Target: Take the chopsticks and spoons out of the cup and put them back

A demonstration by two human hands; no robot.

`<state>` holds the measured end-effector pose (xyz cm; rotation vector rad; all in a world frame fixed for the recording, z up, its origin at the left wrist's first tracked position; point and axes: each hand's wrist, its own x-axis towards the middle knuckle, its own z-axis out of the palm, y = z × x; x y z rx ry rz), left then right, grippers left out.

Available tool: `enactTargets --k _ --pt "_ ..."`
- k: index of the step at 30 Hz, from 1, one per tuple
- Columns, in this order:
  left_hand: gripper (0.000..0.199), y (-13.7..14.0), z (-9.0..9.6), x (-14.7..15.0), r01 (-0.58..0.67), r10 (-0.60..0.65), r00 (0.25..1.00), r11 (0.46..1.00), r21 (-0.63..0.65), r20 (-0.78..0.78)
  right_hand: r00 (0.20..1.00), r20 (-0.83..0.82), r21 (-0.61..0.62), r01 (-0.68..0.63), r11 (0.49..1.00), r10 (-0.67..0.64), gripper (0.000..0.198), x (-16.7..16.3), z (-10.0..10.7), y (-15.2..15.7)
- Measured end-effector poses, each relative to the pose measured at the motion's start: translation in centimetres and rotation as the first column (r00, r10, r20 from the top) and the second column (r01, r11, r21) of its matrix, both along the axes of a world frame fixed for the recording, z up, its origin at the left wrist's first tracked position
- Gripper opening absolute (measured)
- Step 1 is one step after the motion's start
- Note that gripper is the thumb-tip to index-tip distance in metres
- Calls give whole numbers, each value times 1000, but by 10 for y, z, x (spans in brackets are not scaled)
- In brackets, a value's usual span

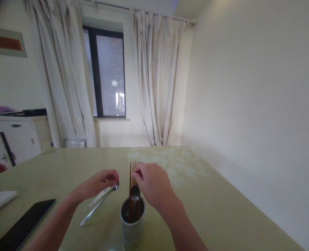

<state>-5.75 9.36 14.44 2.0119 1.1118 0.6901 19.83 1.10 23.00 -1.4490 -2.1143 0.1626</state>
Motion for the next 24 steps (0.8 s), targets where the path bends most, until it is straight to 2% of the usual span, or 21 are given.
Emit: enactTargets --k 3,6,9,12,13,19,21,24 --pt "20 -20 37 5 1 -18 976 997 82 215 979 -182 53 -83 995 92 21 -3 4 -4" --pt "21 -42 65 18 -104 18 921 974 201 389 910 -362 91 -182 979 203 18 -9 6 -11" --pt "18 -62 80 35 -201 35 863 939 278 504 864 -436 141 -211 967 252 17 -14 7 -17" --pt "15 -74 84 48 -243 13 823 912 331 568 853 -445 214 -194 957 272 1 -14 10 -22" --pt "15 -76 84 50 -239 6 818 913 331 575 853 -444 233 -184 955 273 4 -13 11 -23" --pt "22 -62 75 49 -199 22 854 937 287 520 861 -469 239 -89 967 195 7 -3 12 -16" --pt "26 -53 70 45 -195 58 910 933 301 410 855 -490 208 -74 975 170 7 -2 9 -11" --pt "24 -35 52 38 -211 181 976 911 354 118 840 -523 155 -74 985 146 7 -1 5 -6"
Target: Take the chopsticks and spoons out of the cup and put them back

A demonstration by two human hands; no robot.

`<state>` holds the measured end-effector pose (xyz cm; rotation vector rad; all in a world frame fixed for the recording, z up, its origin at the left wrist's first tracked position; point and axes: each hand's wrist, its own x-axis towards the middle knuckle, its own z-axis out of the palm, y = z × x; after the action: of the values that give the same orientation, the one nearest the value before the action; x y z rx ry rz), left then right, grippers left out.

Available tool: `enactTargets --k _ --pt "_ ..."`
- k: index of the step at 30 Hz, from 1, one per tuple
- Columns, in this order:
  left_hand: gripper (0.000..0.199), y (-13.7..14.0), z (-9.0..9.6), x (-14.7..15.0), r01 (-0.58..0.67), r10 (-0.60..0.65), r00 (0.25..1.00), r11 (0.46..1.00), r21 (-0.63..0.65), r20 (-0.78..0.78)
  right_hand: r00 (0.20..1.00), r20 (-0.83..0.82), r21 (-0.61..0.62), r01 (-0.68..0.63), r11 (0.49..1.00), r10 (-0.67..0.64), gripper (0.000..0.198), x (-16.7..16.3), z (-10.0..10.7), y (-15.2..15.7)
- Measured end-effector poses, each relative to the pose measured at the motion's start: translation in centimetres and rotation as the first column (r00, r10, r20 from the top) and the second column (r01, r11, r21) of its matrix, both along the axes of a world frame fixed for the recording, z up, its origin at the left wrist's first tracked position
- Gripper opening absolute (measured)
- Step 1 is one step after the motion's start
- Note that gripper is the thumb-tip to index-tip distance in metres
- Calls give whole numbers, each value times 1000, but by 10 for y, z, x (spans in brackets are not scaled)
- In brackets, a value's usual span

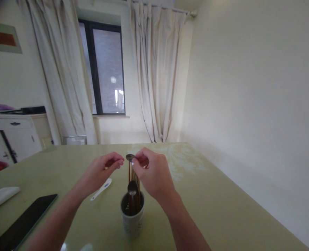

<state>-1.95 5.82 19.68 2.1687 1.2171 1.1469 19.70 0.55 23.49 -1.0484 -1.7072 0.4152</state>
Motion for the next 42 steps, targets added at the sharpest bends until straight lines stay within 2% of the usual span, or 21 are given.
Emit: enactTargets --k 1,3,5,7,9,12,15,19,23,27,31,34,37,39,42 --pt "22 7 -9 -4 -53 53 992 999 -1 -114 1000 -11 -14 -6 1000 6 7 0 -1 1" --pt "18 23 -33 -13 -156 146 930 988 -3 -338 999 -31 -41 -28 999 27 7 -2 -3 3" --pt "23 39 -61 -25 -255 205 816 967 -18 -540 998 -34 -65 -51 997 49 7 -4 -5 4" --pt "32 51 -86 -37 -342 213 698 938 -57 -683 998 1 -90 -58 994 59 6 -6 -8 6" --pt "39 58 -106 -46 -388 202 646 917 -88 -736 996 69 -116 -47 992 55 7 -8 -12 9" --pt "42 61 -123 -52 -414 191 629 903 -117 -753 983 180 -152 -14 988 41 10 -11 -17 11" --pt "40 63 -131 -53 -418 179 624 899 -132 -761 968 249 -166 27 986 16 8 -14 -20 13" --pt "38 66 -133 -53 -411 182 639 902 -132 -748 949 315 -160 75 984 -22 11 -18 -24 13" --pt "40 65 -127 -54 -371 184 679 921 -116 -710 921 384 -116 116 986 -63 13 -22 -26 12" --pt "44 62 -112 -53 -339 207 727 937 -80 -654 864 492 -91 168 982 -102 23 -24 -27 11" --pt "41 56 -82 -46 -322 296 823 946 31 -485 820 560 -67 186 980 -117 32 -23 -29 12" --pt "40 45 -51 -37 -317 324 902 946 73 -286 835 540 -66 165 984 -104 31 -20 -27 13" --pt "43 23 -19 -24 -250 251 968 965 75 -4 904 417 -48 119 992 -89 27 -14 -19 11" --pt "45 4 -1 -12 -179 158 976 974 141 146 972 234 -60 45 997 -30 22 -10 -12 9" --pt "41 -26 18 9 -94 38 983 943 319 177 996 -38 -59 -87 994 85 29 -7 -4 1"
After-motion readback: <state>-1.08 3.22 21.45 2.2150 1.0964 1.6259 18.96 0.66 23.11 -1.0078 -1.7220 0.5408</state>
